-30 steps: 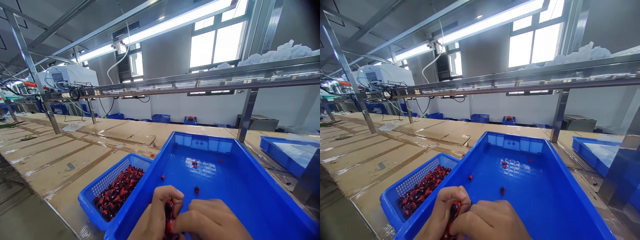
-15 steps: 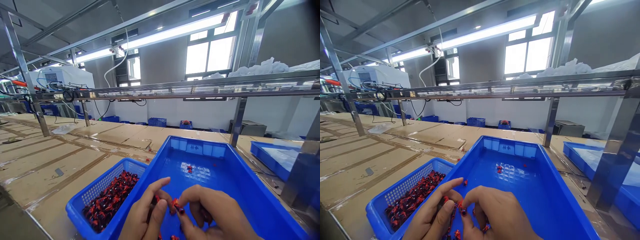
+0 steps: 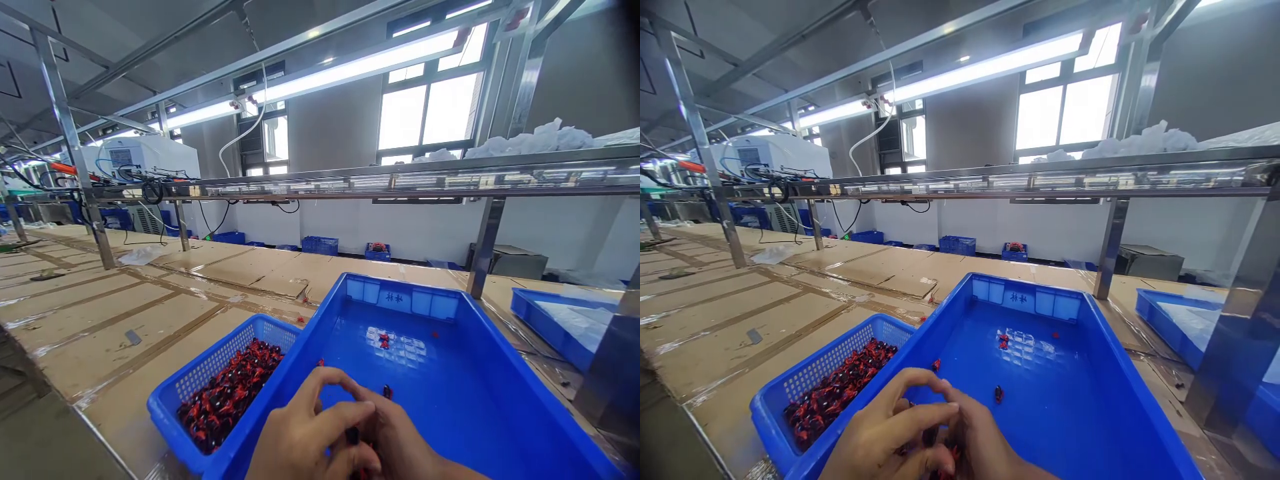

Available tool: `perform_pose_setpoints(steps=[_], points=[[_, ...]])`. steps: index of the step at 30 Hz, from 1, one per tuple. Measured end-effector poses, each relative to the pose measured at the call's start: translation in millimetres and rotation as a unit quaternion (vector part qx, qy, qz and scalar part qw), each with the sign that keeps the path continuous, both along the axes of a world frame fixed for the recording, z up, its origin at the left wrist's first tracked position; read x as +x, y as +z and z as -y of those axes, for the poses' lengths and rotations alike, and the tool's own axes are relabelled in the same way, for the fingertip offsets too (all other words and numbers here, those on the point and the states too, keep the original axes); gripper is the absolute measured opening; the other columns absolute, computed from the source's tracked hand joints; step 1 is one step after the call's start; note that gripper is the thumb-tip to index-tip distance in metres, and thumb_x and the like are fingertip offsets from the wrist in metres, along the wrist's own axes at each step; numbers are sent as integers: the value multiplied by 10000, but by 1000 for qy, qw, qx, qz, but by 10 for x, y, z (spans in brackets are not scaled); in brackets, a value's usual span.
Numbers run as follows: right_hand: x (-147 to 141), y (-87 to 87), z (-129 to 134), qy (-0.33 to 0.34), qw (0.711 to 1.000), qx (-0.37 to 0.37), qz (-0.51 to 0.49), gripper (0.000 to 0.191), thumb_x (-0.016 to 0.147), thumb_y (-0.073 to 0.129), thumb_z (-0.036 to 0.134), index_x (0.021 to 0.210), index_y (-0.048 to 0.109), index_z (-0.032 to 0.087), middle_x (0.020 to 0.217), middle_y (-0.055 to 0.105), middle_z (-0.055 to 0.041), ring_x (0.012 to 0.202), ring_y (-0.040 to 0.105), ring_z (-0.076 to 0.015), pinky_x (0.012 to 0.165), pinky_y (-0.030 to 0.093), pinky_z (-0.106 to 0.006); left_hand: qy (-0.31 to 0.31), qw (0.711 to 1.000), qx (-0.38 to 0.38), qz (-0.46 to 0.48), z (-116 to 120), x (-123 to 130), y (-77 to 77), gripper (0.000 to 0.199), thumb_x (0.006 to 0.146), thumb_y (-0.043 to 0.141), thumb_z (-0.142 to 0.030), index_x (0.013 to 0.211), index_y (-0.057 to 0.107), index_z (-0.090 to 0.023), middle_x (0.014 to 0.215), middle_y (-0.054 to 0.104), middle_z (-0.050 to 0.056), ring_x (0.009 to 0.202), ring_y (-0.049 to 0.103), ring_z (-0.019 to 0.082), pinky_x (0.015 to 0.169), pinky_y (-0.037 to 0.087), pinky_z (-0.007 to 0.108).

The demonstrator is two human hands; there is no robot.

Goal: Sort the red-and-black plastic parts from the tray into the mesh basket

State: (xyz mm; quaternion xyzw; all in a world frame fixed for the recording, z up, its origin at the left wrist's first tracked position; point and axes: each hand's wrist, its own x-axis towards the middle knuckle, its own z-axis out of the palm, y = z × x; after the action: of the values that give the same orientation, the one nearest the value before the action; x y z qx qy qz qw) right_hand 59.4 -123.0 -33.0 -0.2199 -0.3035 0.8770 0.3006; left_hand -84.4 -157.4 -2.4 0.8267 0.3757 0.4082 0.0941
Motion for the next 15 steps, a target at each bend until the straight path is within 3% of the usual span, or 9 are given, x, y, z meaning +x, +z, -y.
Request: perform_pose_setpoints(steps=[2, 5, 7, 8, 10, 12, 15], points=[[-33, -6, 16, -8, 1000, 23, -8, 572, 887, 328, 589, 581, 530, 150, 545, 561, -15, 422, 508, -67, 452, 403, -145, 20, 999, -31, -14, -7, 15, -22, 427, 721, 757, -352, 1138, 663, -353, 1103, 594, 45, 566, 557, 83, 538, 490, 197], [-8, 28, 21, -7, 999, 32, 29, 644, 878, 286, 650, 572, 539, 142, 494, 542, -11, 368, 474, -62, 394, 372, -145, 16, 993, -114, 24, 12, 25, -3, 540, 738, 726, -430, 1248, 589, -313, 983, 590, 40, 695, 583, 137, 689, 501, 250], [19, 43, 18, 1, 997, 28, 69, 607, 865, 325, 641, 575, 533, 149, 447, 513, 10, 313, 442, -61, 336, 323, -147, -10, 977, -185, 106, 30, 17, 32, 504, 836, 559, -545, 1256, 567, -267, 854, 579, 28, 738, 590, 159, 693, 486, 256], [29, 45, 18, -5, 995, 42, 90, 559, 851, 386, 624, 578, 524, 156, 433, 501, 26, 295, 427, -59, 319, 302, -147, -26, 960, -226, 160, 33, 8, 46, 530, 872, 438, -603, 1246, 558, -247, 788, 552, 16, 687, 574, 147, 622, 469, 236], [38, 48, 24, -32, 982, 115, 147, 469, 807, 531, 584, 599, 521, 163, 436, 500, 49, 283, 409, -55, 299, 255, -146, -56, 910, -308, 271, 22, -16, 57, 671, 863, 239, -708, 1241, 518, -230, 722, 483, -15, 490, 440, 82, 439, 352, 189], [40, 60, 38, -69, 951, 216, 210, 424, 768, 627, 558, 641, 570, 157, 415, 466, 74, 288, 362, -47, 304, 208, -151, -78, 870, -341, 349, -17, -45, 38, 794, 779, 207, -809, 1257, 479, -236, 723, 455, -26, 427, 313, 50, 379, 262, 176], [44, 117, 78, -122, 897, 341, 255, 394, 763, 659, 541, 752, 693, 148, 468, 504, 54, 387, 387, -60, 381, 274, -166, -70, 862, -312, 393, -105, -88, -17, 759, 773, 363, -784, 1318, 412, -259, 733, 496, -18, 480, 412, 81, 426, 339, 189]])
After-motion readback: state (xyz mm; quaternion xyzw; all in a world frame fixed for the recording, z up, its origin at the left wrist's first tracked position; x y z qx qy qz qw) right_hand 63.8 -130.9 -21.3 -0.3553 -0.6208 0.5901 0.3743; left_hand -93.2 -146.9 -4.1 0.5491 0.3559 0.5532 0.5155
